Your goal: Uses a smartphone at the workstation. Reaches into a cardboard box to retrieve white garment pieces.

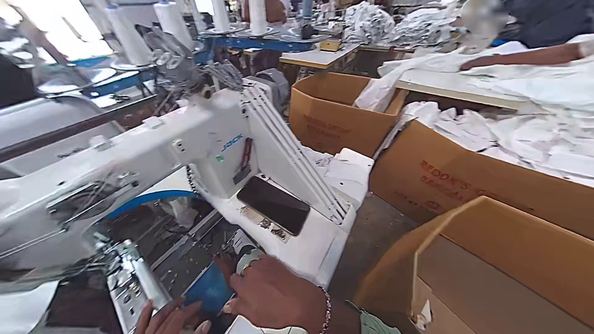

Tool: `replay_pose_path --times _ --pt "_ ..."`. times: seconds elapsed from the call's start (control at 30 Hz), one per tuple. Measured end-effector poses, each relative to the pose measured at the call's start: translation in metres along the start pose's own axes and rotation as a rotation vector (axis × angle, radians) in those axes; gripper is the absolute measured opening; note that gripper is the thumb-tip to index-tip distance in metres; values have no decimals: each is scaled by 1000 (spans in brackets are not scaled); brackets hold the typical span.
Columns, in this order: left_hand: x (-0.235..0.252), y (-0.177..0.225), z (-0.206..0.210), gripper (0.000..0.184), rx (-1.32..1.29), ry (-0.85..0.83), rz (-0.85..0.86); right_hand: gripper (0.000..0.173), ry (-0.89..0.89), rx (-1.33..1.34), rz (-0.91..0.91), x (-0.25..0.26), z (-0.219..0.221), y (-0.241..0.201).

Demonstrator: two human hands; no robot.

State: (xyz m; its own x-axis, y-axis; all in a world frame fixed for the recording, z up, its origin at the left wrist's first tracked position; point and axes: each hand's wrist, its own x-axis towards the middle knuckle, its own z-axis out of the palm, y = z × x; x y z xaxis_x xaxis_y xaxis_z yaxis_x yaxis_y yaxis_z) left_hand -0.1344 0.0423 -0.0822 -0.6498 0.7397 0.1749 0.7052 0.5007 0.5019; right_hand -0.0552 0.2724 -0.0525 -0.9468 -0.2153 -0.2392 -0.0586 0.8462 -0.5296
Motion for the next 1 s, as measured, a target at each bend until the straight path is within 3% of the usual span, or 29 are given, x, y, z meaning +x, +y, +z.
replay_pose_path --times 0.07,0.13,0.17,0.23,0.3,0.4,0.47,0.67,0.8,1.0 --pt "1 1 -3 37 3 -2 -31 51 -79 -23 18 3 -6 -3" --pt "2 4 -2 36 -4 -3 -40 45 -28 -43 -10 1 -6 -2" --pt "1 4 0 37 -7 -1 -44 39 112 -54 -61 -3 -2 -1" --pt "0 2 1 40 -6 9 -39 29 579 -103 -154 -3 6 6" --pt "0 0 5 45 23 60 -23 37 865 -168 -47 -1 -9 22" --pt "-3 -5 19 54 100 216 6 77 775 -254 249 -3 -49 57" --pt "-2 -7 20 52 103 231 20 91 653 -284 388 -3 -60 69" --pt "-2 -7 20 48 88 229 21 91 750 -252 506 -1 -47 65" --pt "-3 -7 21 50 107 230 14 91 703 -230 622 -3 -52 55" --pt "-3 -8 20 51 98 220 5 87 702 -213 647 -4 -50 55"
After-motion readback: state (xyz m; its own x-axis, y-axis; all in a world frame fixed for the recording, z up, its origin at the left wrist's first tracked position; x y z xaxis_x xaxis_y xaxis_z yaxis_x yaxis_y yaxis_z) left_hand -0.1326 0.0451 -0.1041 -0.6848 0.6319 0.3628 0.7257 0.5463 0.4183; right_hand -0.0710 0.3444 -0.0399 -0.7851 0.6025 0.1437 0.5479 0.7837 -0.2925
